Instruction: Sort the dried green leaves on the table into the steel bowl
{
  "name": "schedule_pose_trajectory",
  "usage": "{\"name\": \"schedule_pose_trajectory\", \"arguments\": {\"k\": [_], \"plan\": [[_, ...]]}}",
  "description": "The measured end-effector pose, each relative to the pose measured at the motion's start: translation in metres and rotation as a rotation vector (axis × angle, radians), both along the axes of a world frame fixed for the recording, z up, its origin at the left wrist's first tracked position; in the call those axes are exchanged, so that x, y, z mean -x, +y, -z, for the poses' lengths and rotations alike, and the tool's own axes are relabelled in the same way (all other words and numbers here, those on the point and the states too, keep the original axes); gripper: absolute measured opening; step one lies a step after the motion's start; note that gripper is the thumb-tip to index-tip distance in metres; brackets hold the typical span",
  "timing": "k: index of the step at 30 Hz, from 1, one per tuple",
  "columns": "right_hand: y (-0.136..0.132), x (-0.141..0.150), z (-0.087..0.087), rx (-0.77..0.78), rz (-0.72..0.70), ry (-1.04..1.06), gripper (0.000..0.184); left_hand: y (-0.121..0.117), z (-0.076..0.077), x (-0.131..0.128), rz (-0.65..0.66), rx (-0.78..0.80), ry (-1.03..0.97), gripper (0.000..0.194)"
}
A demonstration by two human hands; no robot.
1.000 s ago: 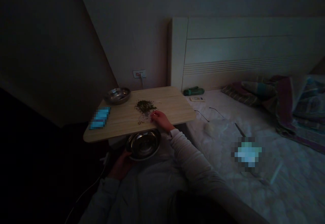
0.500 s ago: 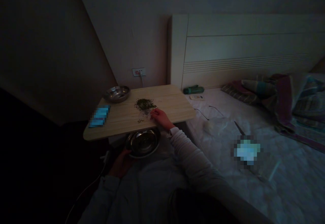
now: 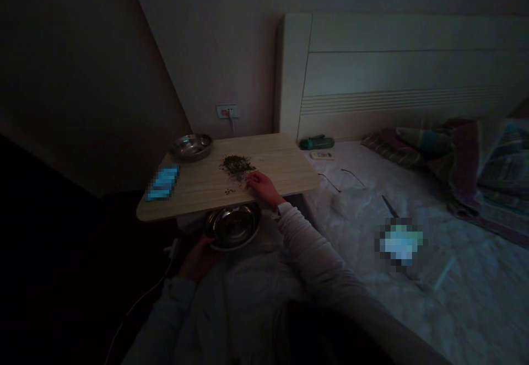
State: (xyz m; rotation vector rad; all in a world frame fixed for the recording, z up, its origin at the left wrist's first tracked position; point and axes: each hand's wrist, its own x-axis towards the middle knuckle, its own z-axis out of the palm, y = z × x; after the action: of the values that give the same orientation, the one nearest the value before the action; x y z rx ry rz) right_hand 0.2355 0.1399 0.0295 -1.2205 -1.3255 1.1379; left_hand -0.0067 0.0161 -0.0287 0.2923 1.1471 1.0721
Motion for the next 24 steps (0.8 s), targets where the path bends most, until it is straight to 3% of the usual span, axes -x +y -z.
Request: {"name": "schedule_pose_trajectory", "arguments": {"k": [14,24], "plan": [[0.001,0.002,-0.001,0.004,0.018,-0.059,0.014,0.0,-0.009,-0.004,-0.032,0.033,0.035,0.067],[0.003,0.002,0.003,-0.01,0.019,-0.002,0.013,0.004,0.004,0.002,-0.027,0.033,-0.021,0.064]]}}
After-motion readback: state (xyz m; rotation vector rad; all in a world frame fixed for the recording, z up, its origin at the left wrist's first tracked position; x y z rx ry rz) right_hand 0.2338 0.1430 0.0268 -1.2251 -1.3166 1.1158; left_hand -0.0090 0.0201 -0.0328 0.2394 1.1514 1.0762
